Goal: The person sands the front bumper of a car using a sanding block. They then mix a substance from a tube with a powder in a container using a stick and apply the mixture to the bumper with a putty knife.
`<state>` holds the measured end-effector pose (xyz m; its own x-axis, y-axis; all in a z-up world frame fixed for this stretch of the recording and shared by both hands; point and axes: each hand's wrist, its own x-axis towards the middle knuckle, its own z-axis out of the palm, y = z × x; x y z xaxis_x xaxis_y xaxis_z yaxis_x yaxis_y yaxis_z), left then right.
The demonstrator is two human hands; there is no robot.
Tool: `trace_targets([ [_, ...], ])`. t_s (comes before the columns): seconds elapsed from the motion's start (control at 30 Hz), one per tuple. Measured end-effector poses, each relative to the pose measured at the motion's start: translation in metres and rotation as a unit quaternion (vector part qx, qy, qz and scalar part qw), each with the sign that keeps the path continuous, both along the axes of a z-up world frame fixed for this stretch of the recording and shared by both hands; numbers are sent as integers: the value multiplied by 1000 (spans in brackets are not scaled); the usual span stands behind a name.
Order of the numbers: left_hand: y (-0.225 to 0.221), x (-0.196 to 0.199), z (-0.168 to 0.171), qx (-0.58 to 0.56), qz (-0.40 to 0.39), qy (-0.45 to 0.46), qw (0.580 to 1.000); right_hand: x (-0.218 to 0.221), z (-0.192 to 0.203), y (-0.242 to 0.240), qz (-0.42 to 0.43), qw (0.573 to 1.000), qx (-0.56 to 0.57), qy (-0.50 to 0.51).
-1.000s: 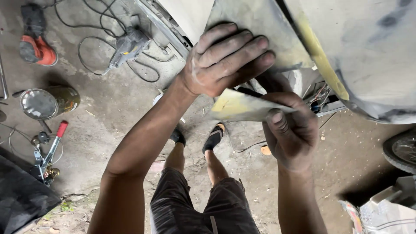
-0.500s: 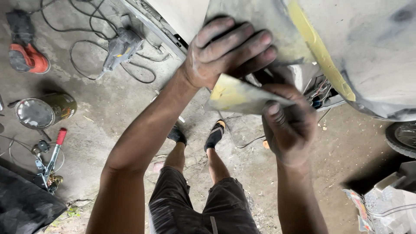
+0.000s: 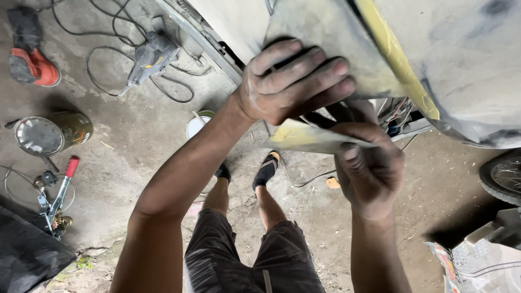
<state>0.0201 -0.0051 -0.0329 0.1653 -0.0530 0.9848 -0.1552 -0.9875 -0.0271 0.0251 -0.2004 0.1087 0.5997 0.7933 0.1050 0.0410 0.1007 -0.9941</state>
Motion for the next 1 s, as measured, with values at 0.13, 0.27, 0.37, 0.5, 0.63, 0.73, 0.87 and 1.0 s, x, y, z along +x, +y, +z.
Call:
trace_targets([
  [0.13,-3,8,2,57,61,21,996,12,-10,-10,-7,1000,12,9],
  [0.27,-17,-4,0,1,28,20,999,12,-12,-22,4,1000,10,12],
  [0.37,-24,-2,10,-5,29,13,999,9,-7,-28,19,1000,4,-4],
  [0.5,-20,7,15,30,53,14,998,19,-14,-39,-90,993,-15,77],
  [0.63,-39,-2,-1,-25,26,40,999,14,-5,-32,0,999,20,31],
  [0.73,-40,-10,12,-7,37,42,998,10,0,-36,11,1000,-10,4],
  [0.87,-38,4,11,11,31,14,999,20,-13,-49,2,999,28,23],
  [1.0,-56,-3,-5,-8,54,11,998,18,-15,-57,4,999,11,43],
])
